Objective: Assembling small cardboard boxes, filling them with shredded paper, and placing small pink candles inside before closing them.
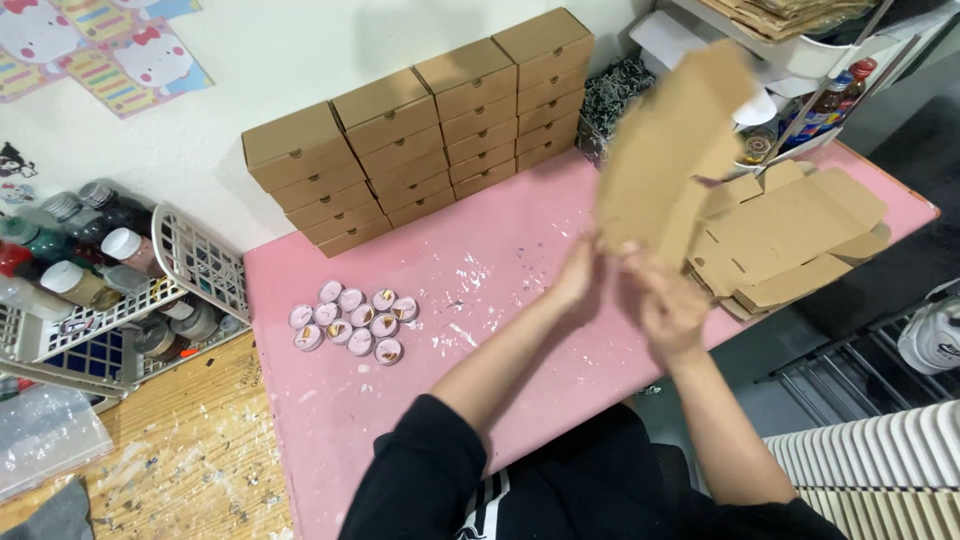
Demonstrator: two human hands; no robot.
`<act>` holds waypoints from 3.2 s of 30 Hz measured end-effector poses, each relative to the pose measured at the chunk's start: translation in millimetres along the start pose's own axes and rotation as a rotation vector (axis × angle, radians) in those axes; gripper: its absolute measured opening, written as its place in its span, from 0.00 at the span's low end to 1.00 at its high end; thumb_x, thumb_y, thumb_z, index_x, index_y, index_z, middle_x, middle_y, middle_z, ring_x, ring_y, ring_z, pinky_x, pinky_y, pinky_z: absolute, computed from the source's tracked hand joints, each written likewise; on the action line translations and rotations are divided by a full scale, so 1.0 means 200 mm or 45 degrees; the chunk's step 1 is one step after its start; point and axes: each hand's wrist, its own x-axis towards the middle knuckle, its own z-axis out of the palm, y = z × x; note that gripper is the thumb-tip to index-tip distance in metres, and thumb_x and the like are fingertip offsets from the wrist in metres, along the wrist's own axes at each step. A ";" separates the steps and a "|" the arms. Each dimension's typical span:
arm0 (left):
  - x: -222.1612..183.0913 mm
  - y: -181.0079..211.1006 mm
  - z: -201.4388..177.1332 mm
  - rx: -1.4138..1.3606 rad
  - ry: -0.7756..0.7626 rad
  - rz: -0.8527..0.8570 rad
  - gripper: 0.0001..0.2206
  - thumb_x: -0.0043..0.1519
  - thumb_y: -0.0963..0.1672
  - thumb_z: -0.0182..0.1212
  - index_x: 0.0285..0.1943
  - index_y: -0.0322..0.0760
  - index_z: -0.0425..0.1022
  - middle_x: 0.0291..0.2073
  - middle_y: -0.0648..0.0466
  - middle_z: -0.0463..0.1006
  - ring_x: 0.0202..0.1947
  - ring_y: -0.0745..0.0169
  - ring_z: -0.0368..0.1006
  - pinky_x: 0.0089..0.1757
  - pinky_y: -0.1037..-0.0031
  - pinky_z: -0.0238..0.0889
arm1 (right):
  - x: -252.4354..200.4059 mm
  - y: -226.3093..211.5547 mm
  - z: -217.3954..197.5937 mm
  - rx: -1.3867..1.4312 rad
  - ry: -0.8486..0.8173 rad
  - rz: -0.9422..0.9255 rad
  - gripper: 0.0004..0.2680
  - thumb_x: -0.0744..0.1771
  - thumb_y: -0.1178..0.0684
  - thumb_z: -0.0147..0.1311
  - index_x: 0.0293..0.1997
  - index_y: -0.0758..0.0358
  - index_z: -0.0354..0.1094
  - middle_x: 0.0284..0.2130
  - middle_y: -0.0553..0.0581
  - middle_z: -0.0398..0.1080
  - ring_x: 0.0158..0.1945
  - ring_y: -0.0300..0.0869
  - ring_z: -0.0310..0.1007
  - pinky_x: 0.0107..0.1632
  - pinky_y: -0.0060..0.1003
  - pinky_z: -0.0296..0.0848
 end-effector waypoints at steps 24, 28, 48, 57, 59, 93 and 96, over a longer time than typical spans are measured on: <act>-0.54 0.74 -0.75 1.697 -0.271 -0.125 0.77 0.31 0.50 0.88 0.77 0.38 0.15 0.76 0.32 0.35 0.77 0.39 0.38 0.68 0.60 0.43 | 0.00 0.42 0.14 0.095 -1.150 0.403 0.30 0.60 0.62 0.57 0.72 0.66 0.51 0.67 0.68 0.57 0.72 0.53 0.54 0.71 0.44 0.52; -0.51 0.69 -0.77 1.726 -0.264 -0.078 0.74 0.32 0.51 0.87 0.79 0.39 0.22 0.76 0.33 0.39 0.76 0.38 0.41 0.68 0.60 0.46 | 0.08 0.31 0.21 0.459 -1.247 0.673 0.39 0.56 0.59 0.63 0.75 0.61 0.44 0.72 0.64 0.52 0.75 0.49 0.49 0.72 0.42 0.50; -0.49 0.49 -0.69 1.967 0.042 0.464 0.43 0.48 0.56 0.76 0.70 0.35 0.64 0.63 0.42 0.64 0.65 0.40 0.60 0.60 0.57 0.61 | 0.21 0.03 0.48 0.092 -1.130 0.000 0.43 0.52 0.36 0.74 0.69 0.64 0.50 0.63 0.70 0.56 0.65 0.63 0.55 0.65 0.53 0.57; -0.50 0.48 -0.74 1.929 -0.141 0.353 0.57 0.50 0.59 0.75 0.82 0.35 0.44 0.73 0.35 0.53 0.73 0.34 0.51 0.65 0.54 0.56 | 0.12 0.05 0.54 0.034 -1.032 0.089 0.33 0.57 0.33 0.69 0.64 0.61 0.65 0.60 0.61 0.66 0.64 0.55 0.60 0.65 0.52 0.60; -0.56 0.59 -0.61 1.976 -0.240 0.275 0.62 0.42 0.59 0.78 0.81 0.38 0.39 0.73 0.32 0.48 0.73 0.31 0.47 0.65 0.52 0.53 | 0.13 0.04 0.53 0.039 -1.022 0.100 0.33 0.56 0.34 0.69 0.63 0.60 0.65 0.59 0.61 0.66 0.63 0.56 0.61 0.64 0.52 0.61; -0.56 0.50 -0.57 2.326 0.046 0.785 0.22 0.54 0.56 0.67 0.50 0.45 0.83 0.65 0.40 0.69 0.57 0.40 0.71 0.54 0.53 0.63 | -0.02 0.22 0.56 0.617 -0.657 0.495 0.08 0.70 0.57 0.48 0.31 0.67 0.66 0.63 0.60 0.65 0.61 0.49 0.68 0.61 0.39 0.66; -0.55 0.46 -0.59 2.320 0.061 0.717 0.26 0.48 0.58 0.71 0.50 0.44 0.82 0.65 0.41 0.68 0.59 0.37 0.68 0.54 0.51 0.62 | 0.00 0.20 0.54 0.640 -0.655 0.447 0.08 0.70 0.59 0.47 0.31 0.67 0.65 0.63 0.60 0.66 0.63 0.51 0.66 0.63 0.41 0.64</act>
